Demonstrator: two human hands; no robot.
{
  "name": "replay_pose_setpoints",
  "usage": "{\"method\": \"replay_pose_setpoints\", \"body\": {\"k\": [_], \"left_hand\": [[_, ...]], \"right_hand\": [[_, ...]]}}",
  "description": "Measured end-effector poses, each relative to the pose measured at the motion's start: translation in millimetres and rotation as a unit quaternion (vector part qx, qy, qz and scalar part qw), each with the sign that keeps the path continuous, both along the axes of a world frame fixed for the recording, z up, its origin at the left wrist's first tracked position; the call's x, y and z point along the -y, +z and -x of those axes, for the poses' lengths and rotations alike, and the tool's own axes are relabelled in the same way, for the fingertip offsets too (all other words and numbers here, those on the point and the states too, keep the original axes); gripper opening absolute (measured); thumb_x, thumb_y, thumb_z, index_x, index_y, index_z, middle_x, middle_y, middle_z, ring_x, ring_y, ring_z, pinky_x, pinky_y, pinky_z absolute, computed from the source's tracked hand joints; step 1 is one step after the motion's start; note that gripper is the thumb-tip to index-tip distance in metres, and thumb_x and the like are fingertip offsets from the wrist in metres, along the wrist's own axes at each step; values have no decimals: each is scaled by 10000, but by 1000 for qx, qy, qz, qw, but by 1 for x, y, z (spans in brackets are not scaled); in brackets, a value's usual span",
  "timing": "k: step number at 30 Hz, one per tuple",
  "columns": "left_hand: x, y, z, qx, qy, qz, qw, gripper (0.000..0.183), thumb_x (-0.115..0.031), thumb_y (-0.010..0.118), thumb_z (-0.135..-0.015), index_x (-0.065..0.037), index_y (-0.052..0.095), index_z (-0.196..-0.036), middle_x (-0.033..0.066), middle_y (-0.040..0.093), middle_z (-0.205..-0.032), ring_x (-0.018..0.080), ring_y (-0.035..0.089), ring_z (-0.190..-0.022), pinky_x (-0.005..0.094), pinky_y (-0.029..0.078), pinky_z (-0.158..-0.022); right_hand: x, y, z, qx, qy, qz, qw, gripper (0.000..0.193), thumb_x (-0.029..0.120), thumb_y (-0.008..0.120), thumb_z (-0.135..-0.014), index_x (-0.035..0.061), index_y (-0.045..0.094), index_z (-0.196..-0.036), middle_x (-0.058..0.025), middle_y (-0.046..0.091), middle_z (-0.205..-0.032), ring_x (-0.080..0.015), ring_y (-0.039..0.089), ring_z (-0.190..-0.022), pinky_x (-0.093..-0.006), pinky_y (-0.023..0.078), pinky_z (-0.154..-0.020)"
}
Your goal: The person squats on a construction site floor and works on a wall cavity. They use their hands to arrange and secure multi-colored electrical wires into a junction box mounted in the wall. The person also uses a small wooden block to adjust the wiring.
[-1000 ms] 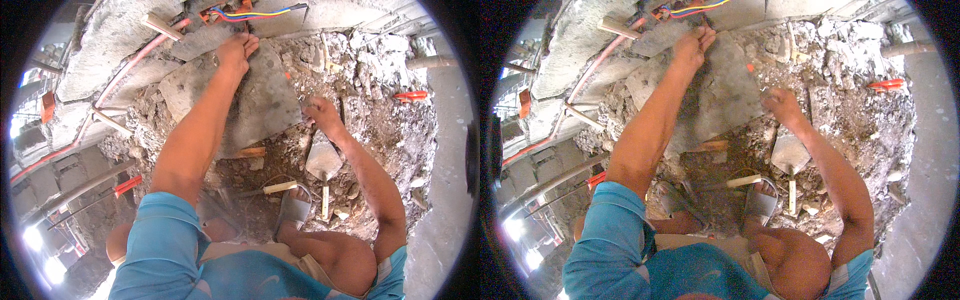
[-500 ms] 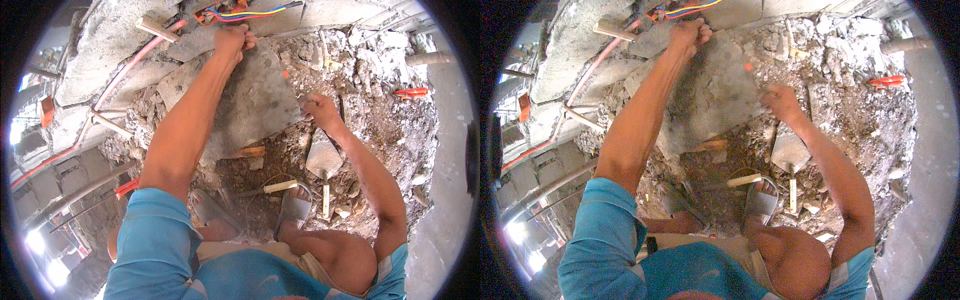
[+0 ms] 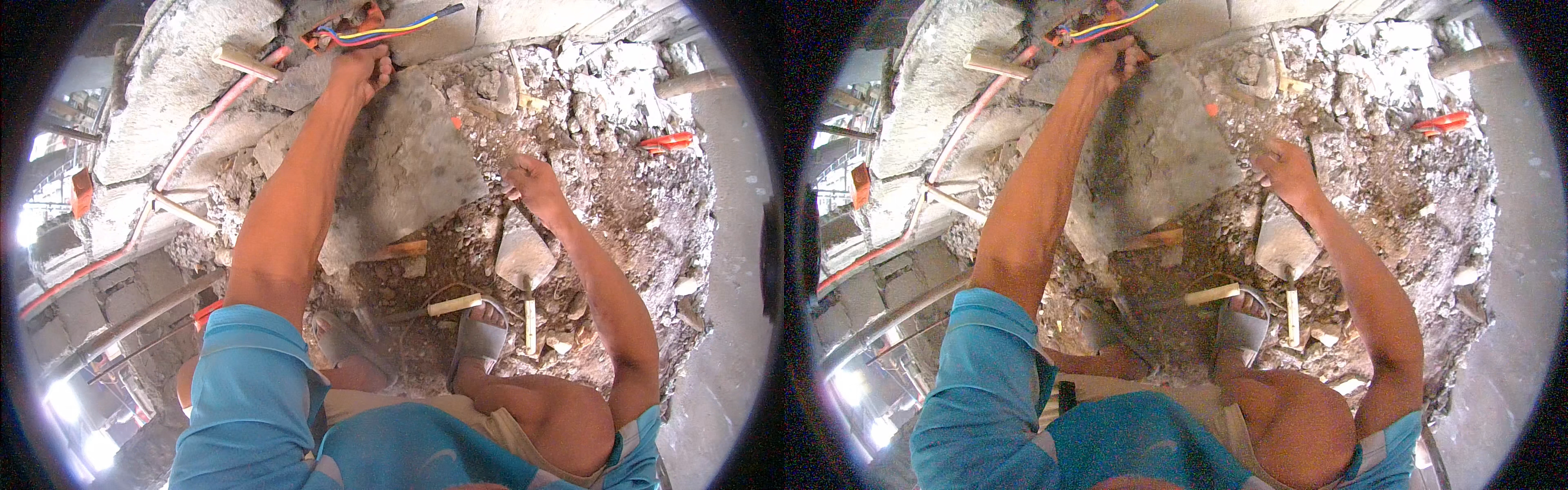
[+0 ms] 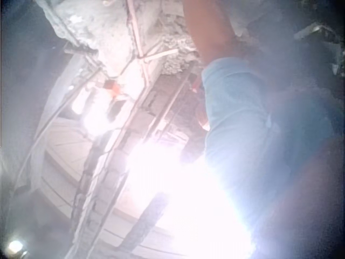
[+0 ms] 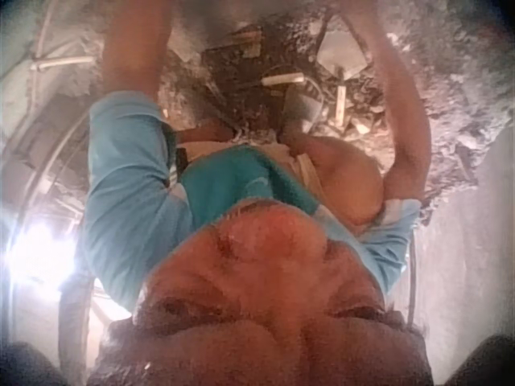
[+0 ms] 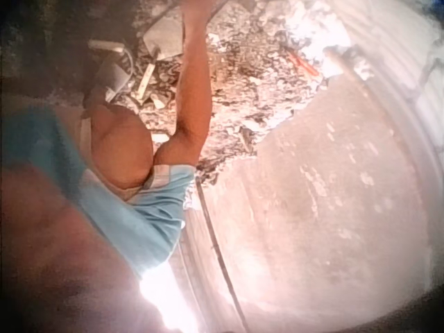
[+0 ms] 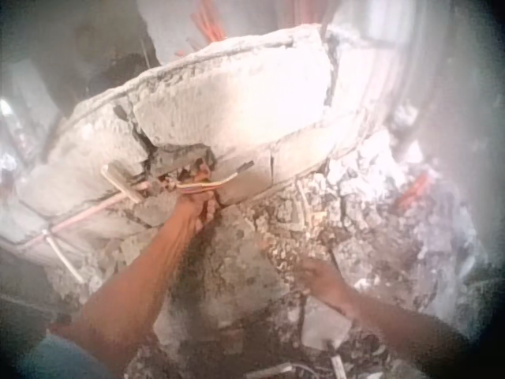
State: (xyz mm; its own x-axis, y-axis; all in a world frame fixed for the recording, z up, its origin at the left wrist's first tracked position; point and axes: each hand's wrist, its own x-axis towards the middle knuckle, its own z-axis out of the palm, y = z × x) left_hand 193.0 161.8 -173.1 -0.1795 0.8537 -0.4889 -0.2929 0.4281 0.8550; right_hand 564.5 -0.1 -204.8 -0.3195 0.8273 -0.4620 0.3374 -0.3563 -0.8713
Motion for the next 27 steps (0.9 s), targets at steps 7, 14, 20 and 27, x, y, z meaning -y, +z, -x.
{"method": "replay_pose_setpoints", "body": {"k": [7, 14, 20, 27], "left_hand": [[4, -2, 5, 68, -3, 4, 998, 111, -128, 666, -1058, -20, 658, -1034, 67, 677, -807, 135, 630, -626, 284, 537, -489], [23, 18, -26, 12, 42, 2, 999, 129, -153, 677, -1060, -33, 651, -1020, 57, 671, -789, 133, 626, -621, 278, 523, -483], [47, 7, -23, -51, 10, 47, 998, 151, -188, 739, -1017, -50, 691, -981, 25, 662, -784, 119, 619, -614, 281, 501, -483], [66, 8, 3, -162, -41, 40, 985, 127, -164, 776, -968, -49, 744, -927, 29, 689, -768, 109, 625, -621, 288, 501, -517]], "right_hand": [[9, 4, -7, 33, 10, 11, 999, 213, 156, 640, -1037, -10, 718, -1145, -105, 743, -944, -182, 720, -799, -343, 605, -720], [14, 6, -9, 90, 69, -5, 994, 241, 167, 622, -1064, 26, 724, -1231, -120, 759, -1131, -187, 732, -872, -355, 637, -789], [18, -9, -21, 168, 132, -87, 973, 199, 172, 643, -1058, 55, 735, -1189, -101, 762, -1000, -178, 702, -812, -365, 595, -760], [42, 7, -38, 182, 93, -147, 968, 246, 237, 710, -982, 29, 688, -1111, -236, 703, -874, -412, 708, -838, -492, 536, -778]]}}
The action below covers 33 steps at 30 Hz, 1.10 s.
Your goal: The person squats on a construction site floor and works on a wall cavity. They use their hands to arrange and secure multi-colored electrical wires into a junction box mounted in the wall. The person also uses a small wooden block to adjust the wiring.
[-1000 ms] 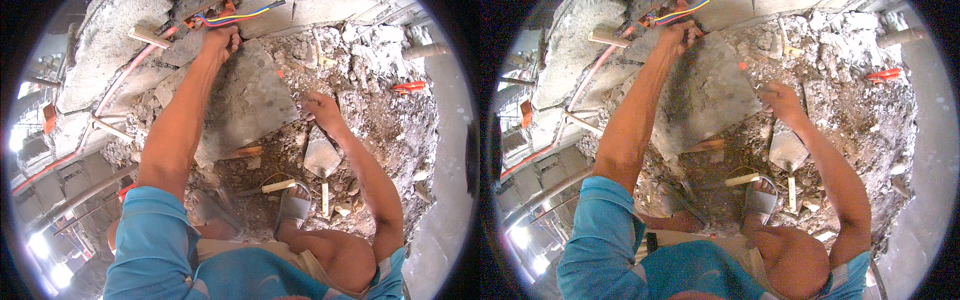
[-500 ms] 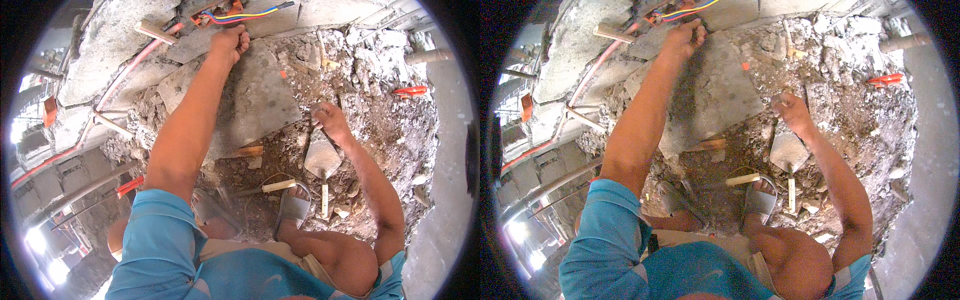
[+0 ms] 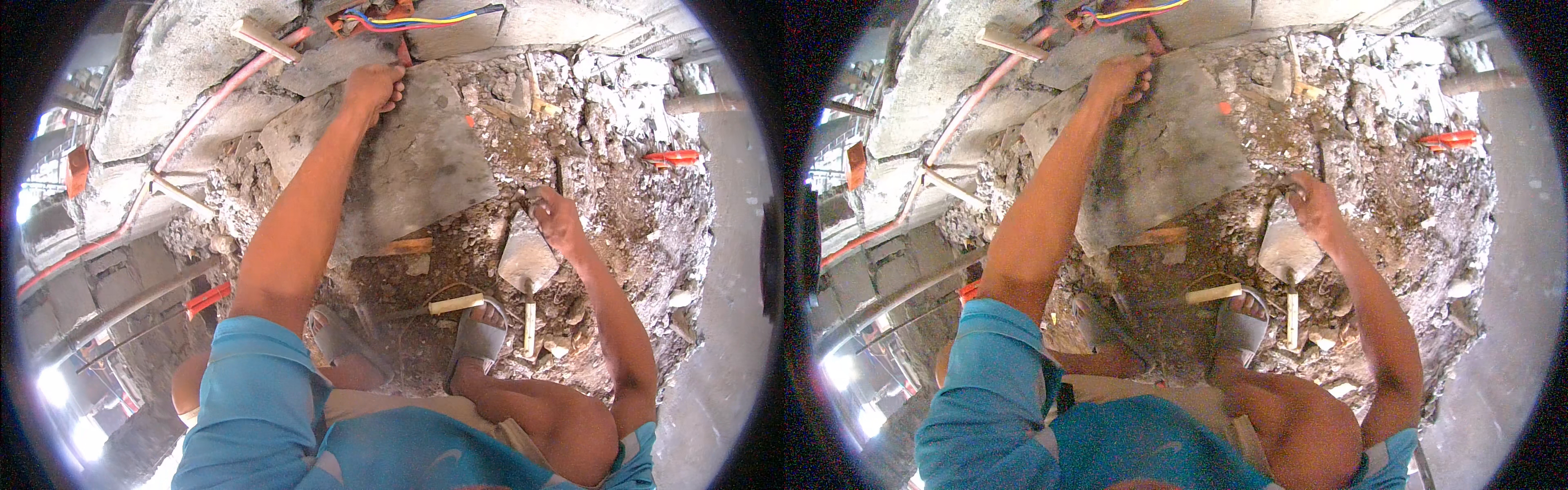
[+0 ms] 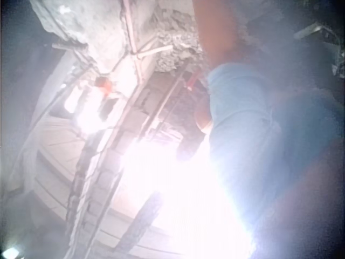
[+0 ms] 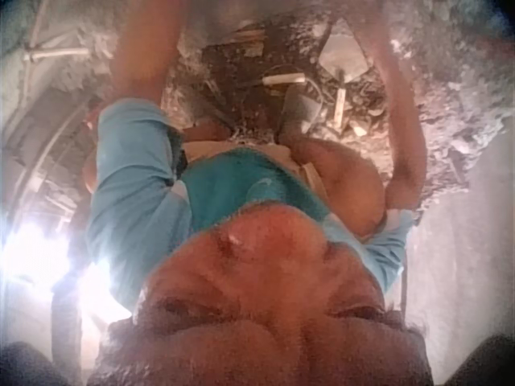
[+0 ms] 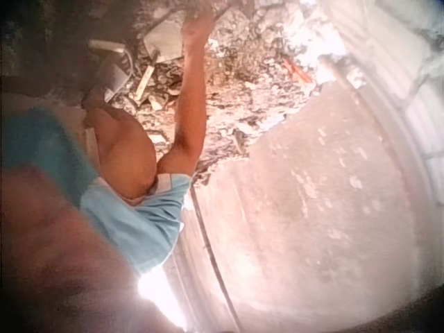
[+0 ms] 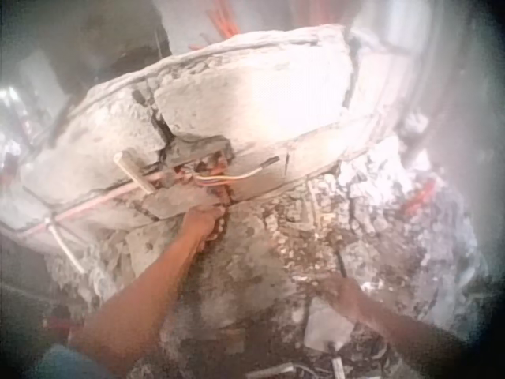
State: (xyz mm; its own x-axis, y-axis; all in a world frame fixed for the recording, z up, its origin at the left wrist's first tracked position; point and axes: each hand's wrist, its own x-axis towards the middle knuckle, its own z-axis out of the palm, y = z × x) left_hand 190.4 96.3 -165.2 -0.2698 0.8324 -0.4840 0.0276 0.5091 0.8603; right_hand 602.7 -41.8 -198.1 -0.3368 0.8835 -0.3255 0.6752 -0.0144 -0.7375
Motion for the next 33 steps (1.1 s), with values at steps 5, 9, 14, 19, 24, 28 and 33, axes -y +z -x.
{"method": "replay_pose_setpoints", "body": {"k": [5, 9, 14, 19, 24, 28, 33], "left_hand": [[-5, -19, 21, -9, -8, -35, 999, 155, -139, 794, -950, -18, 735, -875, 49, 682, -753, 118, 606, -613, 296, 496, -504], [-13, -25, 10, 104, 81, -54, 990, 173, -111, 815, -931, 14, 718, -861, 68, 677, -747, 140, 594, -599, 304, 469, -490], [-25, -29, -20, 105, 148, -70, 981, 148, -111, 801, -944, -19, 705, -879, 52, 669, -767, 182, 619, -651, 341, 497, -562], [-36, -49, -46, 102, 233, -155, 955, 182, -163, 792, -939, -10, 715, -877, 87, 696, -788, 231, 663, -680, 405, 503, -579], [-52, -60, -64, 26, 276, -128, 952, 102, -48, 754, -918, 53, 740, -908, 110, 758, -897, 287, 693, -787, 418, 545, -737], [-56, -65, -47, -215, 134, -139, 957, 201, -136, 748, -959, 49, 738, -1036, 127, 768, -1023, 298, 713, -918, 428, 552, -817], [-38, -40, -70, 176, 224, -83, 955, 294, -177, 725, -997, 31, 696, -1204, 146, 742, -1122, 259, 709, -954, 427, 550, -755]], "right_hand": [[36, -19, -22, 139, 40, 36, 989, 280, 271, 718, -964, 39, 680, -1116, -275, 735, -950, -489, 715, -890, -544, 545, -766], [75, -18, -36, 115, 24, 11, 993, 292, 288, 723, -964, 39, 688, -1111, -274, 726, -889, -506, 710, -884, -561, 551, -767], [110, -9, -43, 192, 40, 42, 980, 330, 314, 721, -978, 16, 685, -1113, -289, 713, -982, -509, 692, -958, -576, 539, -818], [135, -10, -41, 205, 61, -10, 977, 308, 288, 707, -974, 30, 682, -1141, -274, 699, -1034, -514, 676, -995, -591, 538, -862], [151, -12, -37, 220, 69, -7, 973, 374, 284, 723, -959, 46, 659, -1240, -247, 695, -1162, -494, 676, -1075, -573, 557, -904], [163, -38, -39, 178, 70, -11, 982, 412, 316, 727, -961, 49, 648, -1264, -241, 692, -1213, -486, 674, -1098, -569, 560, -916], [192, -33, -57, 225, 74, 71, 969, 321, 258, 720, -950, 64, 653, -1198, -246, 705, -1097, -511, 667, -1005, -560, 550, -838]]}}
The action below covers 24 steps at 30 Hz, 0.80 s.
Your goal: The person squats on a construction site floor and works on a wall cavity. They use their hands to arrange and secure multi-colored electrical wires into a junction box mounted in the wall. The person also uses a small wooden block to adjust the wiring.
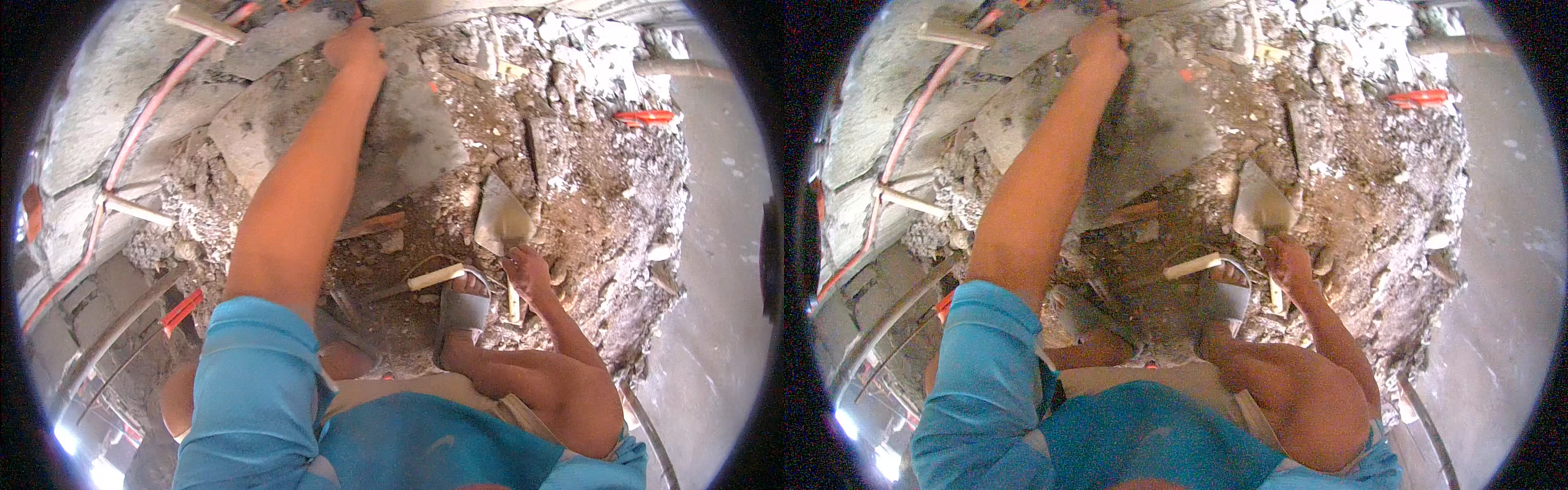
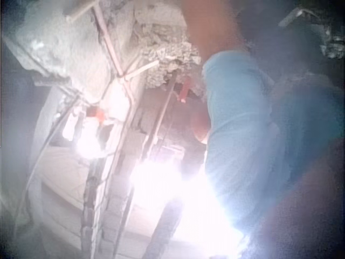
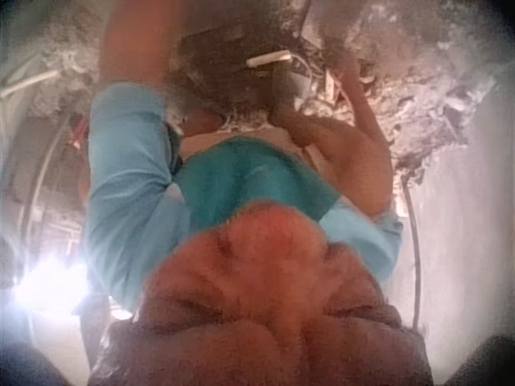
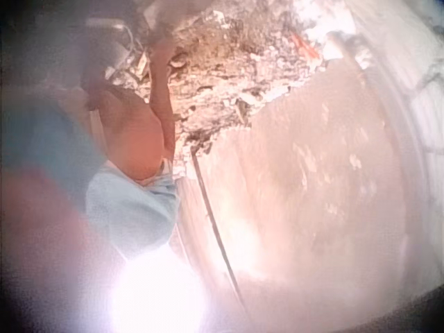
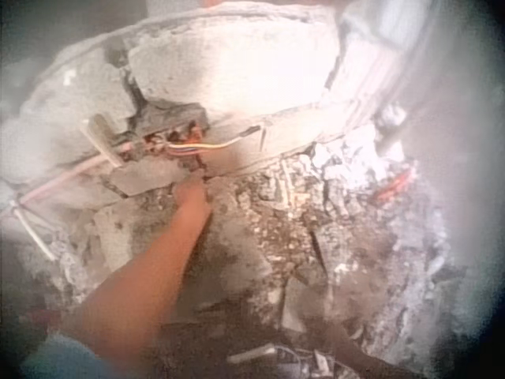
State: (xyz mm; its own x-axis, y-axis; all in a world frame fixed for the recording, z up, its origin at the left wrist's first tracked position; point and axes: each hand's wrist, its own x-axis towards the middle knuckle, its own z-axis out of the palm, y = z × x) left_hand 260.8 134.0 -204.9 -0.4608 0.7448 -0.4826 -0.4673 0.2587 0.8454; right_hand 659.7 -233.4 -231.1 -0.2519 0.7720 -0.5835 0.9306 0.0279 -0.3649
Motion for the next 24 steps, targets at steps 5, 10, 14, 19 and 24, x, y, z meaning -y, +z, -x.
{"method": "replay_pose_setpoints", "body": {"k": [5, 10, 14, 19, 24], "left_hand": [[55, 26, 28, -7, 8, -30, 999, 181, -123, 776, -952, 15, 702, -1042, 126, 703, -933, 187, 635, -693, 351, 501, -582], [128, 47, 61, -121, 14, -90, 988, 184, -90, 821, -895, -34, 665, -815, 54, 624, -690, 145, 558, -573, 311, 464, -538], [169, 53, 103, -247, 16, -42, 968, 167, -117, 820, -893, 30, 740, -885, 32, 634, -684, 113, 534, -571, 285, 424, -549], [192, 65, 125, -297, 82, -21, 951, 231, -125, 836, -873, 57, 785, -1005, 33, 664, -743, 112, 537, -615, 278, 417, -582], [191, 79, 126, -208, 166, -52, 963, 248, -75, 841, -844, 56, 780, -1045, 59, 692, -813, 123, 569, -659, 273, 446, -623]], "right_hand": [[-12, 0, 6, -85, -106, -92, 986, 252, 260, 684, -996, 76, 645, -1164, -206, 719, -898, -393, 687, -753, -502, 546, -704], [-50, 38, 29, -17, -77, 1, 997, 219, 206, 729, -965, 104, 694, -1155, -212, 754, -937, -443, 726, -838, -520, 578, -751], [-63, 20, 75, -181, 150, -84, 968, 278, 190, 825, -835, 63, 708, -1052, -168, 705, -1059, -406, 683, -1051, -493, 578, -889], [-29, -9, 168, -136, 425, 25, 895, 410, 314, 785, -889, 81, 713, -1218, -142, 731, -1103, -366, 678, -1158, -495, 596, -906], [-7, -33, 203, -69, 384, 109, 914, 448, 259, 736, -905, 80, 649, -1307, -183, 747, -1061, -404, 750, -999, -532, 628, -808]]}}
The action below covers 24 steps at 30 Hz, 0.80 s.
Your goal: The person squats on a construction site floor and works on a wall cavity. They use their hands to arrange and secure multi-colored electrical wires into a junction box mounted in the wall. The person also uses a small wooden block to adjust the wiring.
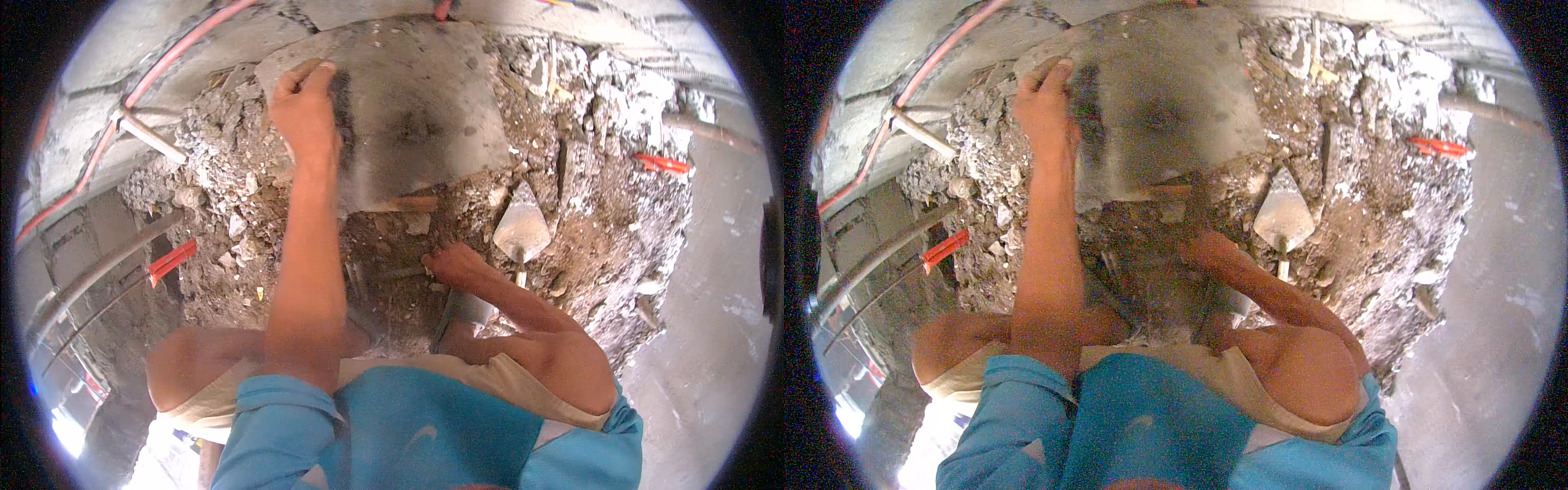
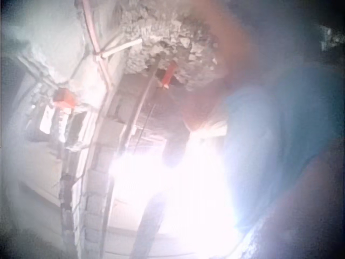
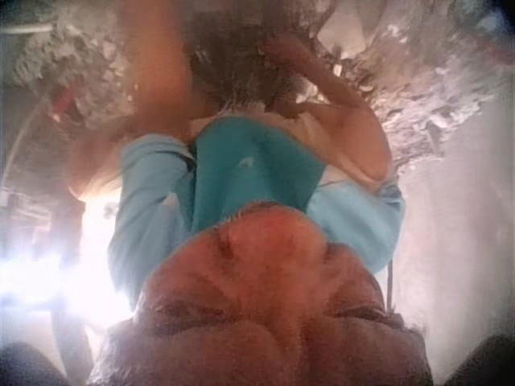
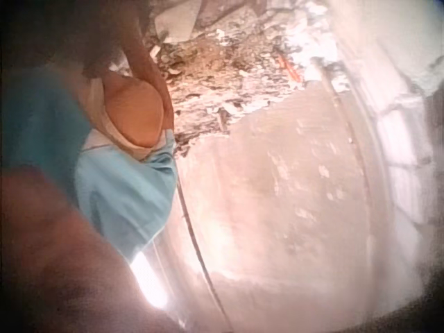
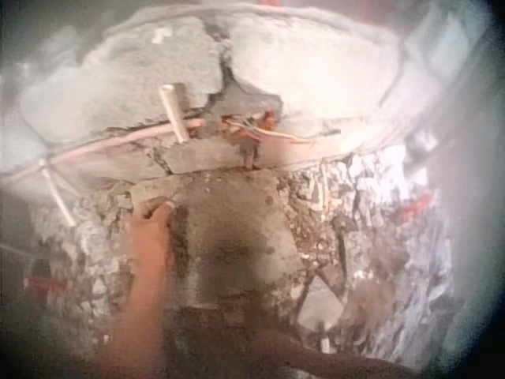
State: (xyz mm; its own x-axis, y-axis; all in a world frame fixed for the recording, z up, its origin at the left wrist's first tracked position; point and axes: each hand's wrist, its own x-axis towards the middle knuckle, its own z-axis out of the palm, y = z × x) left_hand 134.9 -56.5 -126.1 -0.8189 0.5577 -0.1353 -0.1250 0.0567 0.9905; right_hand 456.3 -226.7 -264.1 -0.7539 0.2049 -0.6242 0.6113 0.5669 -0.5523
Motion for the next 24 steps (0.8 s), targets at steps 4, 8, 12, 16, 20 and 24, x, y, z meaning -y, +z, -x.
{"method": "replay_pose_setpoints", "body": {"k": [4, 8, 12, 16, 20, 24], "left_hand": [[0, -10, 6, 96, 17, -23, 995, 271, -26, 828, -839, 55, 760, -1088, 81, 717, -871, 136, 600, -680, 274, 474, -631], [-10, -18, 23, 168, 11, -52, 984, 254, -13, 812, -856, 48, 757, -1097, 78, 724, -892, 134, 613, -702, 274, 486, -628], [-23, -30, 26, 197, 13, -95, 976, 127, -79, 803, -897, -7, 753, -988, 55, 713, -879, 145, 617, -721, 290, 507, -638], [-23, -55, 7, 173, -53, -50, 982, 113, -102, 797, -903, -7, 761, -953, 37, 705, -836, 137, 614, -699, 289, 513, -650], [-36, -48, -31, 66, -115, 26, 991, 169, -93, 793, -877, 5, 807, -1014, 31, 685, -778, 140, 614, -679, 294, 509, -656], [-52, 11, -44, -211, -218, 71, 950, 217, -113, 793, -834, -24, 822, -1030, 97, 720, -790, 201, 670, -703, 368, 546, -704]], "right_hand": [[-28, 47, 0, 12, 29, -3, 999, 390, 277, 727, -919, 98, 654, -1257, -188, 750, -961, -432, 758, -867, -539, 620, -760], [-63, 120, -20, 92, -12, 5, 996, 429, 444, 711, -957, 126, 668, -1241, -208, 756, -941, -439, 754, -866, -546, 611, -739], [-76, 160, -95, 157, -118, -34, 980, 461, 445, 749, -938, 146, 685, -1284, -203, 740, -876, -422, 741, -811, -521, 591, -714], [-76, 202, -153, 59, -261, -35, 963, 126, 151, 811, -905, 95, 716, -965, -92, 709, -767, -152, 717, -717, -367, 641, -601], [-83, 234, -111, 35, -395, -19, 918, 180, 201, 808, -906, 69, 719, -990, -71, 685, -750, -156, 672, -706, -361, 566, -618], [-92, 216, -72, 61, -549, 98, 828, 327, 309, 820, -925, 39, 739, -1091, -53, 671, -760, -158, 617, -713, -372, 513, -676]]}}
